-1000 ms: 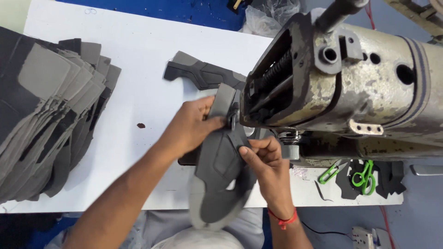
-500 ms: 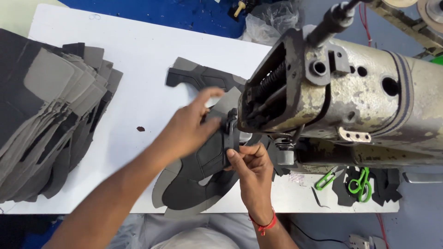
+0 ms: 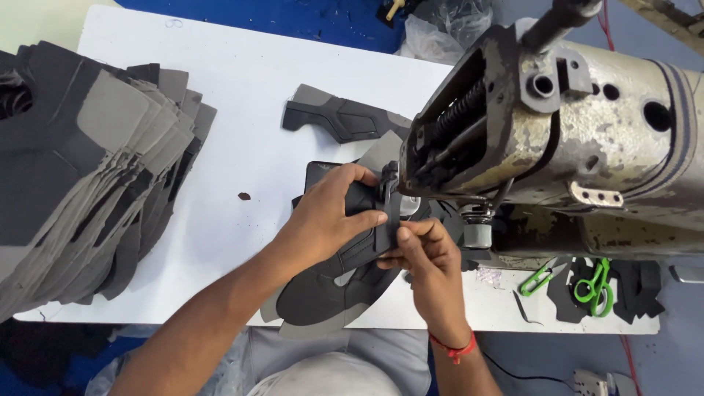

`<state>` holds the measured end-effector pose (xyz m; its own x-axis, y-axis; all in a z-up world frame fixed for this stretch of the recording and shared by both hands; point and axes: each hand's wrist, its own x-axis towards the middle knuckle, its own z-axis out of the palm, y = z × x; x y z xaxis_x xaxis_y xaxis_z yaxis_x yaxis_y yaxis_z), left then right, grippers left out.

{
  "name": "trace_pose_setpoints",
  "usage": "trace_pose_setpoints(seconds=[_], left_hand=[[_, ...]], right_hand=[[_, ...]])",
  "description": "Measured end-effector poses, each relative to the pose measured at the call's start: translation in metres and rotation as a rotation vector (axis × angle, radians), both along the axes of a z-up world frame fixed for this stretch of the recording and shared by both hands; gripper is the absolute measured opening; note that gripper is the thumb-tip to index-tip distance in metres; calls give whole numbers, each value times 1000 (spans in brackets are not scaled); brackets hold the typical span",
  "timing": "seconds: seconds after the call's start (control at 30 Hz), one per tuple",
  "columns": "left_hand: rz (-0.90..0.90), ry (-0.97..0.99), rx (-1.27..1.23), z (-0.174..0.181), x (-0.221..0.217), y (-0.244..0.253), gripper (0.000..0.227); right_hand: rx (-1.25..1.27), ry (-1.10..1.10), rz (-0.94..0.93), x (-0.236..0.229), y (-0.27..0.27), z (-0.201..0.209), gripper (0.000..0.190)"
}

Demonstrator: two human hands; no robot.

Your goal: The person uses a sewing machine to stitch gray and black shoe parts. They guide the material under the needle, cut the thread with scissors, and place the finished pieces on a pile.

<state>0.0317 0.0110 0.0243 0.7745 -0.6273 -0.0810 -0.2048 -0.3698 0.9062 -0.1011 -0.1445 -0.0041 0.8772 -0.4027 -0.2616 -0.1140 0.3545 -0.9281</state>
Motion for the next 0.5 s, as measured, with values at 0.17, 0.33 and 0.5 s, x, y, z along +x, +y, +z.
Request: trace_pose_setpoints(seconds=[0.17, 0.33, 0.5], left_hand=[[19, 56, -5, 3, -1, -1, 52], [16, -4, -9, 4, -2, 0, 55], [-49, 17, 12, 3, 5, 2, 62]], right_hand=[[-40, -10, 91, -3, -4, -1, 11], [-106, -75, 92, -5, -2, -16, 17], [-134, -54, 58, -4, 4, -7, 17]])
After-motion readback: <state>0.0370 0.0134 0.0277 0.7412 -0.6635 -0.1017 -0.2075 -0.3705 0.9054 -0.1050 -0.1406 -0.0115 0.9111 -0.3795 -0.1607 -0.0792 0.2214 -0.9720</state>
